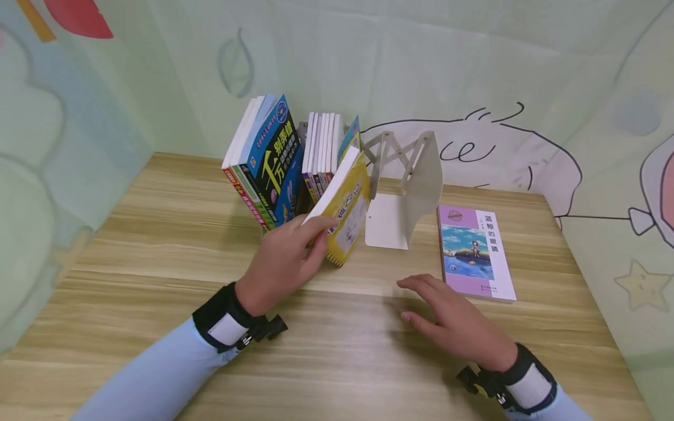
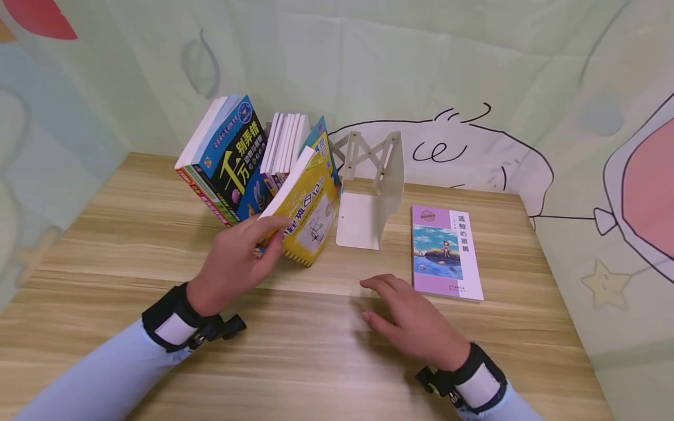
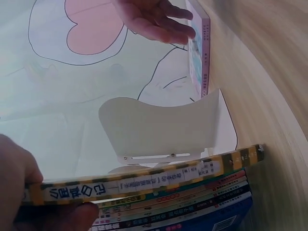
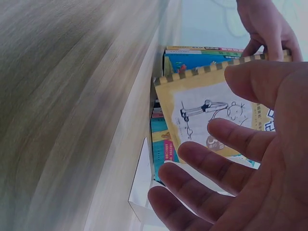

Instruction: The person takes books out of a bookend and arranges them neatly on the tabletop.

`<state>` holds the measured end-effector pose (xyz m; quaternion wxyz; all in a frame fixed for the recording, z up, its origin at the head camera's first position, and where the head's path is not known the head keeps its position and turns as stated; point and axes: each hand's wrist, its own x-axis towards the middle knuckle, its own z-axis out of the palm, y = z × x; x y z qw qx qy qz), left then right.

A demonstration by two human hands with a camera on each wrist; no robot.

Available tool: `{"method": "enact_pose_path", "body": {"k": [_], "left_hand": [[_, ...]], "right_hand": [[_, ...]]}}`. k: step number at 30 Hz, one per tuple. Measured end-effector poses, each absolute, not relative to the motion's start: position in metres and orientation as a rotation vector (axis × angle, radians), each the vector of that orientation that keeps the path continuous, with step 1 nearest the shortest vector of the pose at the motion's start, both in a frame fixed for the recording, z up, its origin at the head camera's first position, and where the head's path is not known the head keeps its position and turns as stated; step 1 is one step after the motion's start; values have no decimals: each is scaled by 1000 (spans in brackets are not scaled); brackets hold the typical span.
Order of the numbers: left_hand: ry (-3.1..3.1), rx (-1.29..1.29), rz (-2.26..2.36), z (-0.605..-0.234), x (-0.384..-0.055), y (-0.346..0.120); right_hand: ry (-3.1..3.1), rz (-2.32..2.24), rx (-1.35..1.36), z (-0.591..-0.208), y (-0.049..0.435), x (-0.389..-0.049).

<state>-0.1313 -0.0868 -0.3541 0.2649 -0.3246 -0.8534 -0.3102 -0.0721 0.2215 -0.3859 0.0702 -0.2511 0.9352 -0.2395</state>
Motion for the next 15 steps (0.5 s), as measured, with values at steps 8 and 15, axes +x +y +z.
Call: {"method": "enact_pose_path", "body": {"k": [8, 15], "left_hand": [[-2228, -936, -773, -351, -115, -97], [-2213, -1008, -802, -345, -102, -101]], "right_hand": [[2823, -731, -747, -387, 223, -73], [2872, -806, -746, -391, 226, -74]]}}
